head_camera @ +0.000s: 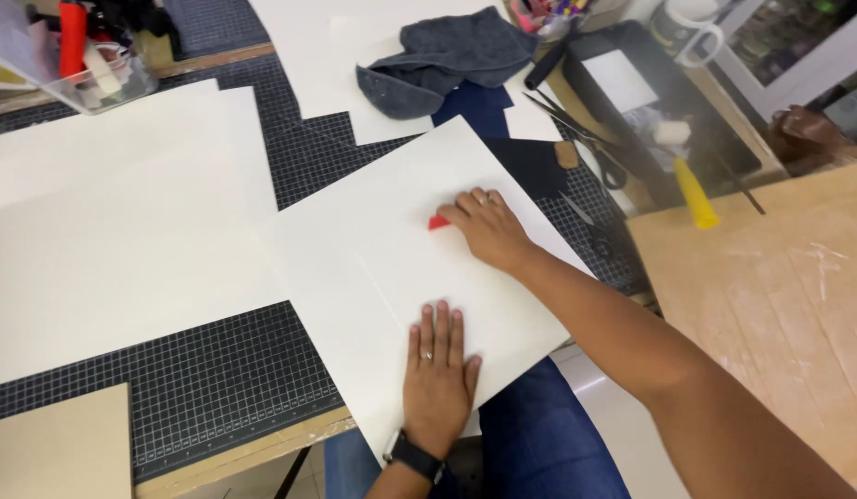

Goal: The person smooths a folded white paper cover with a red plastic tool, then applies glue to a beige card using a foam roller and adheres it to the cover. The person repeats the gluing and smoothing steps on another cover.

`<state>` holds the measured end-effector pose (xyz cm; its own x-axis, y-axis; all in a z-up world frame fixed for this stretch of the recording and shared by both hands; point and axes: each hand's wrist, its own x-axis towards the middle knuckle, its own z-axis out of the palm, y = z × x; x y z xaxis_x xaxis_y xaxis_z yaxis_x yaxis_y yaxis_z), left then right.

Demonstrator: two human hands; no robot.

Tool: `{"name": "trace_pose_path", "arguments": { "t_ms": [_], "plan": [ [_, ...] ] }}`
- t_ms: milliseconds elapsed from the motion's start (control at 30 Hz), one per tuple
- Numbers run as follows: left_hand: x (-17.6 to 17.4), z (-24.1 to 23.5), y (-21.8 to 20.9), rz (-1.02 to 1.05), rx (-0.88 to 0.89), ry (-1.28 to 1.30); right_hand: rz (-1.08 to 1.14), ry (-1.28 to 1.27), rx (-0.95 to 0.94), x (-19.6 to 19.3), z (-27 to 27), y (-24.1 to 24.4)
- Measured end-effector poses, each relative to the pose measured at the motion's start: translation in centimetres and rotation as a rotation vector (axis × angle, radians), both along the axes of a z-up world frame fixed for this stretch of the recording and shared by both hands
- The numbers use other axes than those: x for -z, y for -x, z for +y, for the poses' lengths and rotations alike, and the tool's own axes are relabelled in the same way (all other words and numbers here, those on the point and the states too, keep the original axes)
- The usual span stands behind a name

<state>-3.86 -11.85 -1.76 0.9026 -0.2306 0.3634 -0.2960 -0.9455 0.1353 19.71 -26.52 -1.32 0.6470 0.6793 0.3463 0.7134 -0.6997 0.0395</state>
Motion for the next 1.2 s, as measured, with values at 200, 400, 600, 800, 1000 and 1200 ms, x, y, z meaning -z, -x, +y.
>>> {"name": "trace_pose_path", "arguments": {
  "t_ms": [200, 400, 600, 800, 1000, 1200],
  "plan": [
    [-0.8, 0.0, 3.7, 0.0, -0.005, 0.062, 0.16, 0.024, 0.14, 0.2, 3.9, -4.4],
    [0.0, 0.9, 5.7, 0.047, -0.004, -0.018, 0.299, 0.06, -0.173, -1.6, -0.2, 10.4],
    [-0.5, 0.6, 6.1, 0.032, -0.015, -0.07, 0.25, 0.091, -0.119, -0.1, 5.1, 4.3],
    [-0.3, 0.7, 6.9, 0.036, -0.014, -0.059, 0.056, -0.055, -0.082, 0.8, 9.0, 3.3],
    [-1.6, 1.9, 6.9, 0.119, 0.162, 0.383, 0.142, 0.081, -0.245, -2.1, 2.4, 15.4],
    [-3.4, 7.3, 10.5, -0.14, -0.353, 0.733, 0.446, -0.433, 0.205, -1.4, -6.9, 8.7]
  ]
}}
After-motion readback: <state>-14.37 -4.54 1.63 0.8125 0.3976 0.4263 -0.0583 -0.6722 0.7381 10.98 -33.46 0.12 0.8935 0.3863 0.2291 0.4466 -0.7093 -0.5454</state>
